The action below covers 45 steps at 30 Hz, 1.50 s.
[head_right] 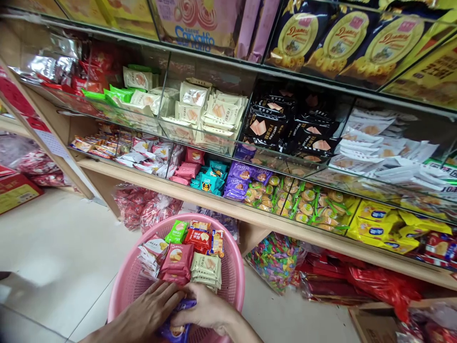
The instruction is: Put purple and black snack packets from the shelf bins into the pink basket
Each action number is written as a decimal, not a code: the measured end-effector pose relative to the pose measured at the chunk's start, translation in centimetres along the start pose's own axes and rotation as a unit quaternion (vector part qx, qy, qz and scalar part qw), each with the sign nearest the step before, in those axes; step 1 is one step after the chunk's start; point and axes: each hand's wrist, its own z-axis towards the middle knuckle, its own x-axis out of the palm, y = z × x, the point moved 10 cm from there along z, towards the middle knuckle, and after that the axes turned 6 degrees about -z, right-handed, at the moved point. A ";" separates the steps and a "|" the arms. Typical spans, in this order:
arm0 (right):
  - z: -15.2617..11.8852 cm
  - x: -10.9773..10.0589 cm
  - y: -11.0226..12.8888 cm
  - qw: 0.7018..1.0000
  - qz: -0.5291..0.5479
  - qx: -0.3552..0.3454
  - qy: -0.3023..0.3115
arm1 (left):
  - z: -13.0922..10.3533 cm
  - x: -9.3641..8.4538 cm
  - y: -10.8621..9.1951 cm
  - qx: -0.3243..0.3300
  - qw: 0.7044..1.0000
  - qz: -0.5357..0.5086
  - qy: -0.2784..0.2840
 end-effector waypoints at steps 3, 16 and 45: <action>-0.1 -0.6 -1.8 0.999 -0.033 0.019 -0.004 | -0.6 1.2 1.3 -0.008 0.999 -0.038 0.015; -0.8 -2.8 -3.1 0.888 -0.453 0.050 -0.065 | 1.5 4.2 2.3 -0.062 0.993 0.049 0.093; 0.5 -1.2 -4.1 0.897 -0.440 0.014 -0.050 | -0.7 3.2 4.7 -0.190 0.955 -0.167 0.157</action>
